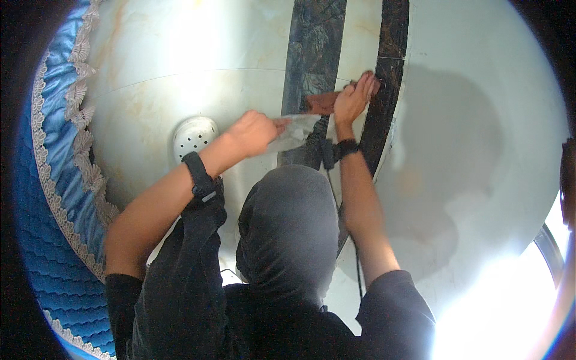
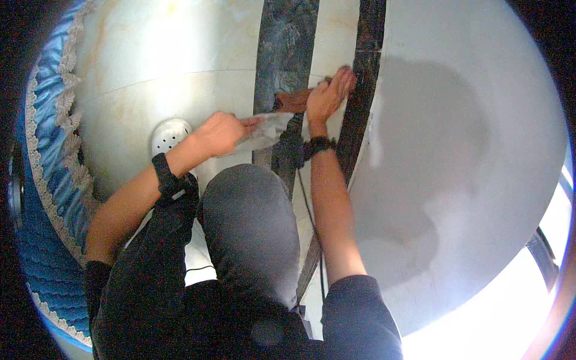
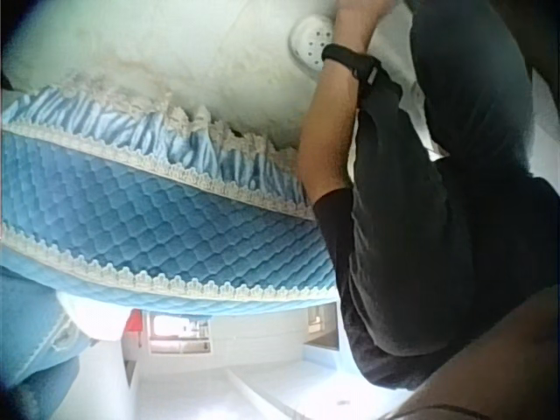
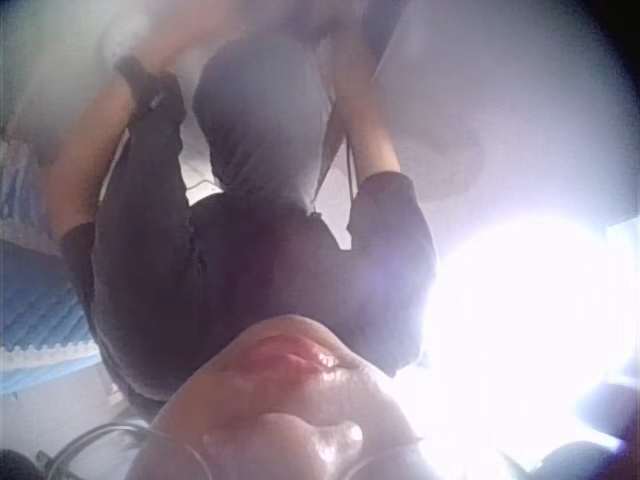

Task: The person kneels on a tiled floor and scrubs a dark grout line using a small purple abrasive pad. They then wipe the area with a brown cloth, folding and adjusting the cloth to clean the surface and the edge of a nearby blue mattress.

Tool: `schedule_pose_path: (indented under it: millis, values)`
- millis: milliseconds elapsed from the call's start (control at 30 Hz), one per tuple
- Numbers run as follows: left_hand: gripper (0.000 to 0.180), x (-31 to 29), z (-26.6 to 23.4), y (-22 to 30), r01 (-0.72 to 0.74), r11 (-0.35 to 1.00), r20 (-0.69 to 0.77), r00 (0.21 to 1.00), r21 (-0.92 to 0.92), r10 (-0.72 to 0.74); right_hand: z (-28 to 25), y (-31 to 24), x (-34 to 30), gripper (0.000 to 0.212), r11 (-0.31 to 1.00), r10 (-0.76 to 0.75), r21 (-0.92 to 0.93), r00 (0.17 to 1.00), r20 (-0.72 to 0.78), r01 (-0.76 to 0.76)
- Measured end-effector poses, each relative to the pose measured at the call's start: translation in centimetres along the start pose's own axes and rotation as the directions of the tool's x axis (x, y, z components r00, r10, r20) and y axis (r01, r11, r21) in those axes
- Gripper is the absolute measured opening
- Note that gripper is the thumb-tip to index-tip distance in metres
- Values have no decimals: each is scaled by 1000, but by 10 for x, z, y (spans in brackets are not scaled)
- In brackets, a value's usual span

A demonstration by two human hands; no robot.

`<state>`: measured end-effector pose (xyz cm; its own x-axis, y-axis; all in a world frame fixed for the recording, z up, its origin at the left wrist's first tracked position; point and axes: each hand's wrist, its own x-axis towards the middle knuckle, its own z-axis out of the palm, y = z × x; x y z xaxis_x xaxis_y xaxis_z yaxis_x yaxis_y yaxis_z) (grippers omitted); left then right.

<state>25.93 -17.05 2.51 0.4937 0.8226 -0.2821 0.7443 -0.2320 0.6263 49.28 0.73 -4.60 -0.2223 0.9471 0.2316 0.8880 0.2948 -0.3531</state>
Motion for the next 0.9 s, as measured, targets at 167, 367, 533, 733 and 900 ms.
schedule_pose_path:
  millis: [167,367,533,733,900]
  values:
    - [48,17,-4,-5,42,991,-26,999,-126,-45,17,22,112,61,961,-222,191,970,95,201]
    - [55,19,-13,6,169,978,85,984,-120,-159,11,-33,48,66,860,-393,418,903,175,293]
    - [61,16,0,5,51,987,-69,996,-150,-62,-52,-41,-67,65,868,-422,430,828,371,250]
    - [56,4,4,6,88,987,-67,993,-132,-98,-60,-37,-120,61,963,-231,233,863,450,136]
    - [55,-10,-6,4,157,981,-8,987,-113,-159,-39,-38,-96,62,990,-144,55,947,287,133]
